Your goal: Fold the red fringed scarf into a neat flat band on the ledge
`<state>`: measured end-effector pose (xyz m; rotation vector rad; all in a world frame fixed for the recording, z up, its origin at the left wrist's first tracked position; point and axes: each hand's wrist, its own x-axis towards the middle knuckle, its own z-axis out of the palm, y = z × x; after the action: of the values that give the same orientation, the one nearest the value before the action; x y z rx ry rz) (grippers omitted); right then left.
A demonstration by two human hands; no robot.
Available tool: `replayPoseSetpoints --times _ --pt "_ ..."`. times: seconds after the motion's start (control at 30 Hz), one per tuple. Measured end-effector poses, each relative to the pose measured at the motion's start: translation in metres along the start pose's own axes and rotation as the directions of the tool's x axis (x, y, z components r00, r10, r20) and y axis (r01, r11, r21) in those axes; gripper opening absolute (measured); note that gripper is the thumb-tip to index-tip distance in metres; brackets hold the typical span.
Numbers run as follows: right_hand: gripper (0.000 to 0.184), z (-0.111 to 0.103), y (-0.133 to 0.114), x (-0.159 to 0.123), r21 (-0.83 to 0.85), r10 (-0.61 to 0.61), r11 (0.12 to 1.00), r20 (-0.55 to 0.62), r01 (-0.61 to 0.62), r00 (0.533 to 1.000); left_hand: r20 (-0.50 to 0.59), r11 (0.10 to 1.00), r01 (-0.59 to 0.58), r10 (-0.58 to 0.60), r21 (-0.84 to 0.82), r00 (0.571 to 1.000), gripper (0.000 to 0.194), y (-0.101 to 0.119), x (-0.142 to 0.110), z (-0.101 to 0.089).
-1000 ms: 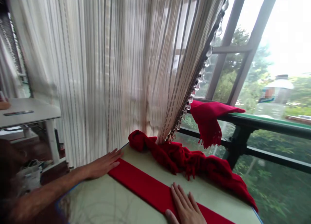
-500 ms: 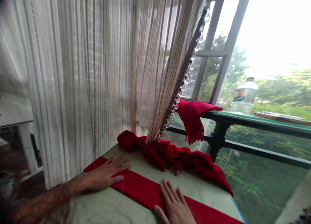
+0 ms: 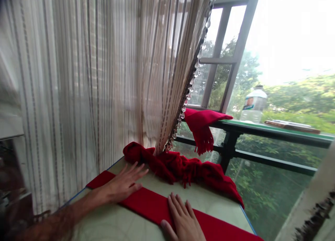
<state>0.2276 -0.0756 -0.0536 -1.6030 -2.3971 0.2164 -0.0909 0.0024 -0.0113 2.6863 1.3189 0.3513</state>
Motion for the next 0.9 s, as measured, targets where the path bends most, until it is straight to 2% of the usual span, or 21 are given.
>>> replayPoseSetpoints --times 0.1,0.2,0.27,0.33,0.43,0.5,0.57,0.63,0.7,0.77,0.83,0.9 --pt "0.067 -0.006 -0.006 -0.003 0.0 0.014 1.0 0.013 -0.014 1.0 0.097 0.999 0.049 -0.047 -0.014 0.994 0.068 0.017 0.001 0.009" --pt "0.07 -0.01 -0.01 -0.005 -0.001 0.023 1.0 0.024 -0.023 0.999 0.125 0.995 0.094 -0.091 -0.017 0.988 0.072 0.033 0.012 0.0" --pt "0.069 -0.012 -0.012 -0.005 -0.001 0.027 1.0 0.022 -0.027 0.999 0.076 0.998 0.043 -0.04 -0.044 0.996 0.07 0.045 0.023 -0.007" --pt "0.067 -0.014 -0.013 -0.005 -0.001 0.024 1.0 -0.002 -0.024 1.0 0.055 0.997 -0.038 0.042 -0.069 0.998 0.066 0.058 0.03 -0.007" --pt "0.066 -0.015 -0.014 -0.008 0.001 0.015 1.0 -0.048 -0.015 0.999 0.151 0.99 -0.108 0.121 -0.095 0.981 0.066 0.068 0.027 0.011" --pt "0.067 -0.015 -0.013 -0.01 0.007 0.012 1.0 -0.053 -0.012 0.999 0.18 0.99 -0.102 0.119 -0.102 0.976 0.065 0.068 0.022 0.024" --pt "0.068 -0.016 -0.011 -0.01 0.014 0.011 1.0 -0.046 -0.011 0.999 0.196 0.988 -0.097 0.12 -0.122 0.973 0.063 0.062 0.022 0.027" --pt "0.068 -0.019 -0.01 -0.008 0.023 0.02 1.0 -0.048 -0.019 0.999 0.147 0.981 -0.079 0.105 -0.176 0.983 0.061 0.054 0.032 0.02" --pt "0.069 -0.026 -0.011 -0.002 0.03 0.024 0.999 -0.047 -0.023 0.999 0.012 0.972 -0.034 0.038 -0.231 0.999 0.06 0.048 0.051 0.006" --pt "0.07 -0.035 -0.017 0.008 0.029 -0.001 1.0 -0.025 0.001 1.0 -0.128 0.963 -0.011 -0.025 -0.27 0.991 0.058 0.048 0.076 -0.009" --pt "0.07 -0.039 -0.027 0.02 0.025 -0.042 0.999 0.009 0.042 0.999 -0.177 0.954 -0.042 -0.012 -0.295 0.984 0.057 0.055 0.099 -0.016" --pt "0.068 -0.034 -0.036 0.032 0.025 -0.061 0.998 0.019 0.061 0.998 -0.167 0.943 -0.098 0.047 -0.318 0.985 0.056 0.068 0.111 -0.013"
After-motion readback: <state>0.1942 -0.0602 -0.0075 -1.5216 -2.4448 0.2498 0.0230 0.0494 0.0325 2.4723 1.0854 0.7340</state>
